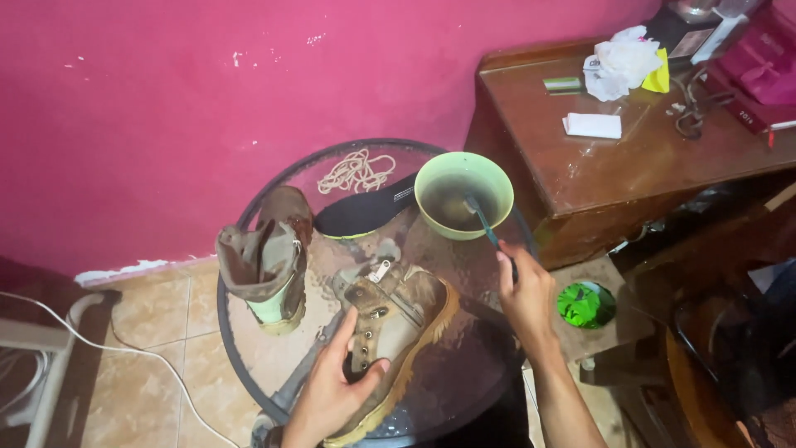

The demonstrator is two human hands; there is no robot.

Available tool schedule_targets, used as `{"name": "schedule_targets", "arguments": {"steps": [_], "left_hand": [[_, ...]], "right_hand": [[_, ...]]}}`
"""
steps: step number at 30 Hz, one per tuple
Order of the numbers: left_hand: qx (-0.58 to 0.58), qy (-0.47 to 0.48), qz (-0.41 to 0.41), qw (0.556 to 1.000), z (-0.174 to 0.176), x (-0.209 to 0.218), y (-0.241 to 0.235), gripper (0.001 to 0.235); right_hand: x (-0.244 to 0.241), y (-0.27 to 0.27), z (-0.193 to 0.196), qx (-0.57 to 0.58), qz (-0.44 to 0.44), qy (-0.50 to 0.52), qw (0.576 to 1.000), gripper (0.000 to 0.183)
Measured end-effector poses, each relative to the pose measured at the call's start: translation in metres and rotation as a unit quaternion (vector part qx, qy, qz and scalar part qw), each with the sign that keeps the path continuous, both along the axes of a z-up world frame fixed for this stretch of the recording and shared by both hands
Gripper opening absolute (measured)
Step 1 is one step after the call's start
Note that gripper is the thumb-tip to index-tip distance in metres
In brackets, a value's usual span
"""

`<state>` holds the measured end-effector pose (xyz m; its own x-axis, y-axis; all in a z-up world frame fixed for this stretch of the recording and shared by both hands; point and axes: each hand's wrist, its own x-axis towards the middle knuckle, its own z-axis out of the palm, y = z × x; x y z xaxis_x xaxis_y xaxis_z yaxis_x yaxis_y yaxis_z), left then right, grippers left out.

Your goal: The person cleans a brown boot using a toothbrush and water from a bowl. They scrub the boot's surface, repeatedly dipping the toothbrush into the water to wet it, and rotate the boot to clean different areas.

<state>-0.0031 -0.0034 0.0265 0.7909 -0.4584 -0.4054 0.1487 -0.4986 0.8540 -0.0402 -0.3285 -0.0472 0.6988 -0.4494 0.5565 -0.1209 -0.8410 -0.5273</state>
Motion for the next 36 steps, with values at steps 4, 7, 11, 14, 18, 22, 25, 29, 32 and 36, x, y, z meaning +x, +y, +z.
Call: {"name": "schedule_targets", "arguments": {"steps": [4,7,11,14,18,22,25,29,32,36], "left_hand": [[-0.063,-0.03,0.019,0.997,-0.028,-0.001,0.004,0.095],[-0.067,-0.047,0.002,0.997,-0.024,-0.001,0.003,0.093],[-0.05,-0.018,0.012,0.999,-0.02,0.003,0.003,0.096],[-0.056,-0.003,0.009,0.998,-0.025,0.0,0.005,0.097],[-0.097,-0.021,0.001,0.995,-0.036,0.004,0.008,0.097],[-0.108,-0.039,0.012,0.993,-0.03,0.006,0.006,0.096],[-0.049,-0.004,0.004,0.999,-0.016,0.005,0.007,0.1],[-0.056,-0.02,-0.001,0.998,-0.013,0.006,0.007,0.099],[-0.068,-0.026,-0.004,0.997,-0.012,0.011,0.006,0.099],[-0.052,-0.005,0.004,0.999,-0.01,0.006,0.007,0.102]], "right_hand": [[-0.005,0.01,0.008,0.011,-0.007,-0.092,0.996,0.02],[-0.005,0.01,0.009,0.001,-0.031,-0.047,0.998,0.02],[-0.003,0.007,0.01,-0.01,-0.032,-0.068,0.997,0.022],[-0.007,0.01,0.01,-0.001,-0.031,-0.069,0.997,0.022],[-0.008,0.002,0.004,0.012,-0.045,0.003,0.999,0.022],[-0.013,0.011,0.012,0.032,-0.028,-0.104,0.994,0.022],[-0.017,0.012,0.014,0.079,-0.073,-0.171,0.979,0.027],[-0.013,0.006,0.008,0.019,-0.022,-0.092,0.995,0.027],[-0.005,0.004,0.008,0.0,-0.012,-0.081,0.997,0.026],[-0.005,0.011,0.004,0.0,-0.002,-0.129,0.992,0.024]]}}
